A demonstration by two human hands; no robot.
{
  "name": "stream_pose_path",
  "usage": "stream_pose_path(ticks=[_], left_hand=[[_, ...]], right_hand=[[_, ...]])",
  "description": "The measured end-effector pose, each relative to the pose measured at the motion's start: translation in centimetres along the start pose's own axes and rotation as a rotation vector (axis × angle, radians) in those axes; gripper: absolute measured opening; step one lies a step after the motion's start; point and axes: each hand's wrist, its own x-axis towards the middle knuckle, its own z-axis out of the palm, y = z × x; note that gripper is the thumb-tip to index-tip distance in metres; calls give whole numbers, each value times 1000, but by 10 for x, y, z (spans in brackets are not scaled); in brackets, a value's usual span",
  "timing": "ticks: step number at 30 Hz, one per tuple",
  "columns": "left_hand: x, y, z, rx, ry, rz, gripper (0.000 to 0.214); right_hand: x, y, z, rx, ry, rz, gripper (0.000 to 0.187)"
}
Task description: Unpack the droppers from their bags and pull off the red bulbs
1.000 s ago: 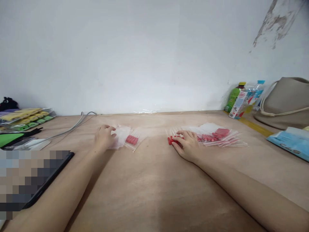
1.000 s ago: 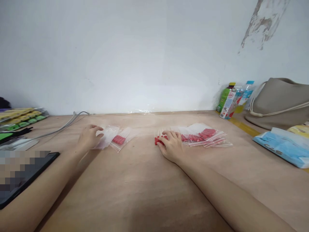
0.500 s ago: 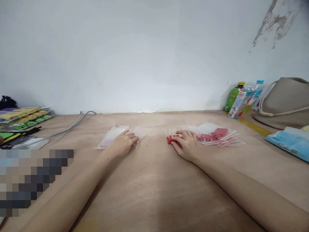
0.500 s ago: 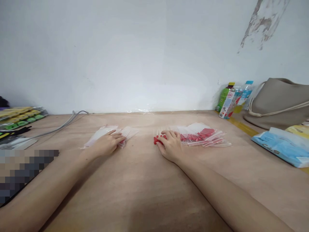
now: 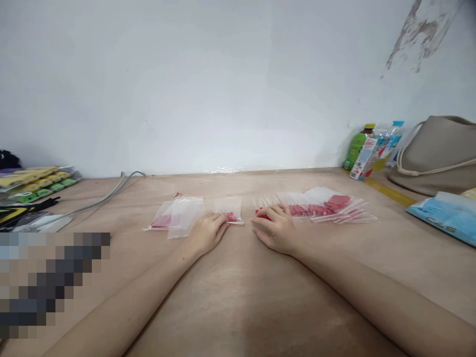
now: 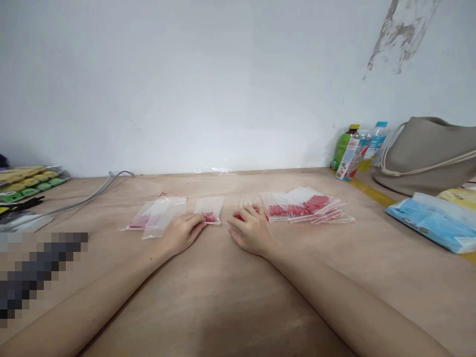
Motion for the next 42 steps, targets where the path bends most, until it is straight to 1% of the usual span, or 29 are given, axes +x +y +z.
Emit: stream_pose_path(ticks=[4, 6, 9, 12, 18, 22, 26, 30, 35, 39, 42], left_hand=[[0, 5, 2, -15, 23, 39, 22], [0, 9, 5, -62, 27, 31, 22], [0, 14, 8, -141, 47, -23, 21], [0, 18, 10, -243, 68, -77, 19], [2, 17, 12, -386, 77, -168, 12], [2, 15, 17, -500, 59, -265, 8], [3, 14, 18, -586, 45, -308, 8], [3, 15, 16, -573, 39, -304, 9], [3, 19, 13, -507, 24, -257, 13], [6, 24, 10, -460, 29, -209, 17], [8, 26, 10, -442, 28, -172, 16]], right_hand=[[7, -10, 7, 4, 12, -33, 13], [10, -13, 10, -7, 34, -39, 9], [12, -16, 13, -24, 79, -75, 13], [11, -16, 13, -28, 93, -128, 15], [11, -16, 11, -38, 88, -82, 15], [11, -16, 11, -36, 106, -127, 15], [11, -15, 11, -41, 121, -139, 16], [10, -14, 11, -36, 97, -118, 15], [12, -16, 11, -54, 13, -66, 11], [12, -16, 12, -33, 14, -101, 19], [11, -14, 12, -22, 32, -135, 20]])
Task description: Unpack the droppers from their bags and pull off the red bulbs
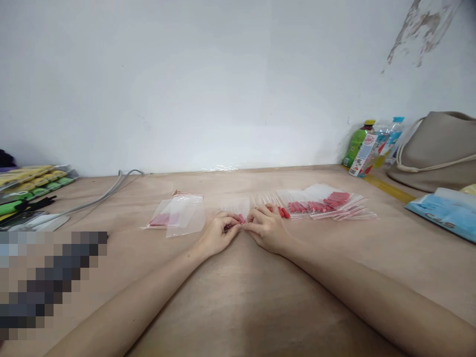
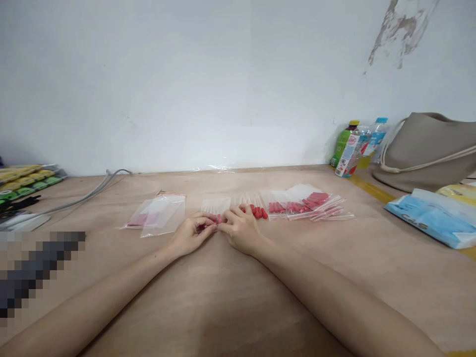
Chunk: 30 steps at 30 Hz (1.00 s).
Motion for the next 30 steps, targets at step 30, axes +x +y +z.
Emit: stream_pose_path(ticks=[30], left_hand=[[-23, 5, -19, 58, -266, 195, 58]], right_hand=[[-18, 10, -26, 233, -207, 267, 10]])
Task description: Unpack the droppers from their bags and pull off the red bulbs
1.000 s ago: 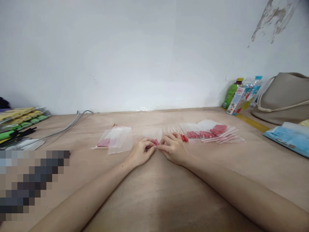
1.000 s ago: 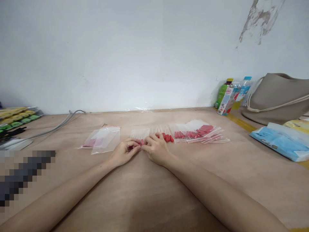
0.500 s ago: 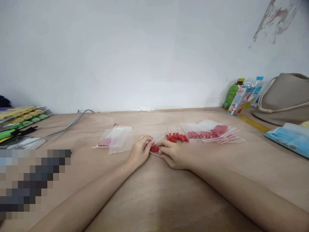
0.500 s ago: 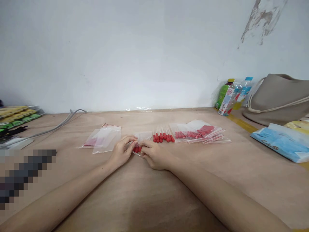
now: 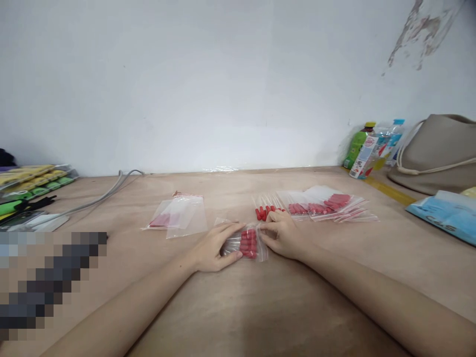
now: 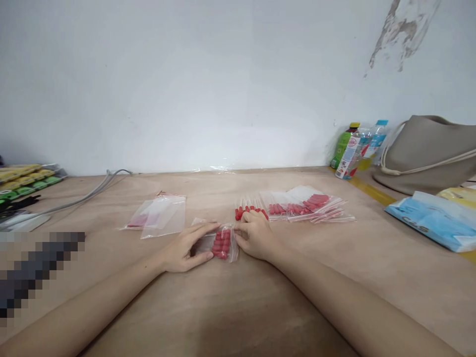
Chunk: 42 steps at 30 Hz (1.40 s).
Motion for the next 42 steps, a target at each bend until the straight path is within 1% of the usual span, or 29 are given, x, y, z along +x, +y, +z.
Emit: stream_pose_path(ticks=[2, 4, 10, 13, 15, 18, 20, 22, 25, 27, 29, 32, 36, 40, 42], left_hand=[[-1, 2, 0, -13, 12, -3, 58], [-1, 2, 0, -26, 28, -14, 56], [1, 2, 1, -35, 100, -41, 48], [1, 3, 1, -36, 102, -62, 45], [1, 3, 0, -32, 94, -72, 43], [2, 4, 0, -30, 87, -71, 43], [2, 3, 1, -35, 86, -67, 43], [2, 1, 2, -38, 82, -58, 44], [2, 0, 3, -22, 72, -58, 48], [2, 0, 3, -14, 64, -69, 48], [3, 0, 3, -17, 62, -79, 47], [3, 0, 3, -32, 61, -82, 47], [3, -1, 3, -20, 55, -101, 48], [2, 0, 2, -17, 41, -136, 51], [2, 1, 2, -20, 48, -146, 51]], right_hand=[[2, -4, -4, 15, -78, 5, 11], [3, -7, -7, 59, -128, 8, 12], [6, -13, -10, 217, -216, 41, 13], [6, -16, -11, 273, -252, 98, 21], [6, -18, -11, 310, -236, 132, 28], [6, -23, -11, 347, -182, 154, 31], [7, -25, -8, 345, -148, 178, 27], [9, -25, -5, 325, -128, 198, 20], [11, -23, 0, 260, -142, 194, 10], [12, -21, 1, 226, -160, 207, 10], [13, -21, -1, 229, -150, 226, 12], [13, -25, -6, 326, -129, 219, 9], [12, -26, -7, 456, -189, 270, 11], [14, -15, -3, 634, -174, 357, 17], [17, -5, -7, 751, -186, 408, 19]])
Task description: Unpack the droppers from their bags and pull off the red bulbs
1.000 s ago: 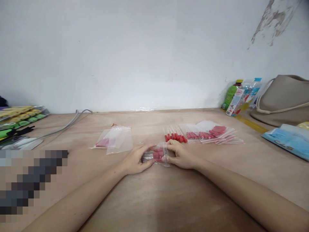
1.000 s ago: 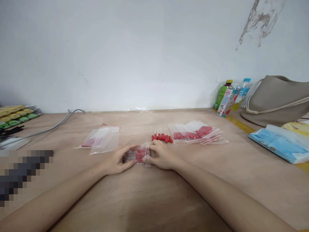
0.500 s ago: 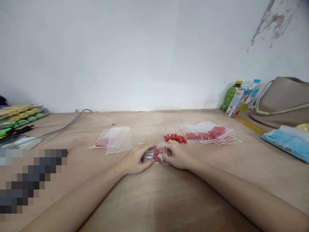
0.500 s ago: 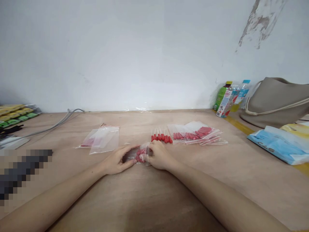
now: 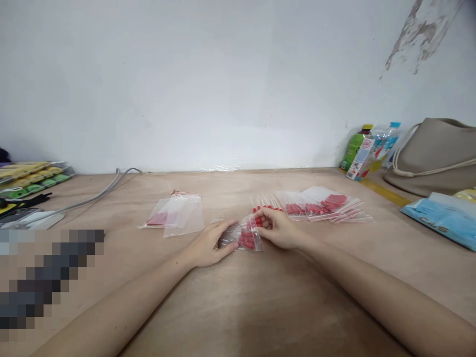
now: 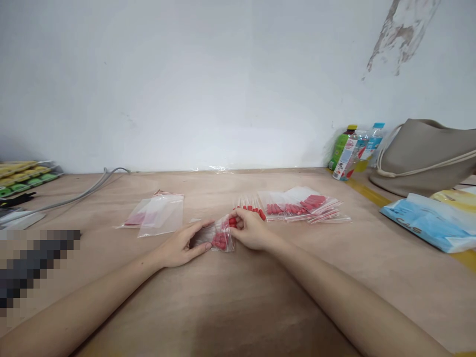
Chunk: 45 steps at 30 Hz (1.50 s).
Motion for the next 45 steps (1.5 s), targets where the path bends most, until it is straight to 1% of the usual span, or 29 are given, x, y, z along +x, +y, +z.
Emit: stream_pose_path(ticks=[3, 4, 5, 6, 7, 10, 11, 12, 13, 14, 15, 18, 20, 22, 24, 29, 31, 33, 39, 42, 45], left_hand=[[0, 1, -1, -5, 4, 1, 50], [0, 1, -1, -5, 0, 0, 50], [0, 1, -1, -5, -6, -2, 50], [1, 1, -1, -3, -12, -7, 50], [1, 2, -1, -1, -17, -13, 50], [1, 2, -2, 4, -23, -29, 50], [1, 2, -2, 5, -23, -31, 50], [0, 2, -2, 4, -25, -32, 50], [0, 2, -2, 4, -25, -33, 51], [0, 2, -1, 6, -24, -34, 51], [0, 1, -1, 10, -21, -34, 51], [-1, -1, 0, 27, -5, -45, 50], [0, -2, 1, 34, 11, -62, 50], [0, -3, 0, 38, 26, -74, 49], [1, -2, 0, 41, 42, -75, 49], [1, 1, -1, 43, 51, -89, 50], [1, 1, -1, 47, 55, -84, 50], [1, 0, -1, 47, 54, -74, 50], [0, -1, -1, 16, -2, 1, 54], [-1, -1, 0, 3, -9, 12, 51], [-1, -2, 2, 7, 8, -14, 47]], right_hand=[[7, 0, -25, 179, -59, 94, 25], [10, 0, -35, 211, -46, 117, 28], [12, 0, -46, 218, 3, 133, 31], [14, 2, -56, 200, 84, 127, 33], [16, 5, -65, 170, 200, 85, 33], [18, 17, -84, -17, 579, -133, 30], [18, 22, -86, -108, 669, -200, 29], [17, 27, -87, -208, 723, -258, 27], [16, 32, -86, -311, 737, -305, 25], [15, 37, -84, -414, 716, -345, 23], [13, 41, -81, -512, 667, -380, 23], [9, 51, -73, -750, 466, -458, 26], [7, 53, -68, -860, 341, -478, 26], [5, 51, -66, -915, 266, -469, 24], [4, 48, -65, -916, 260, -440, 22], [5, 38, -62, -818, 427, -375, 20], [5, 32, -55, -773, 447, -368, 18], [5, 24, -46, -733, 386, -353, 15], [-1, 1, -15, -605, 53, -314, 10], [-5, -9, -7, -544, -72, -296, 11], [-8, -15, -3, -535, -144, -252, 19]])
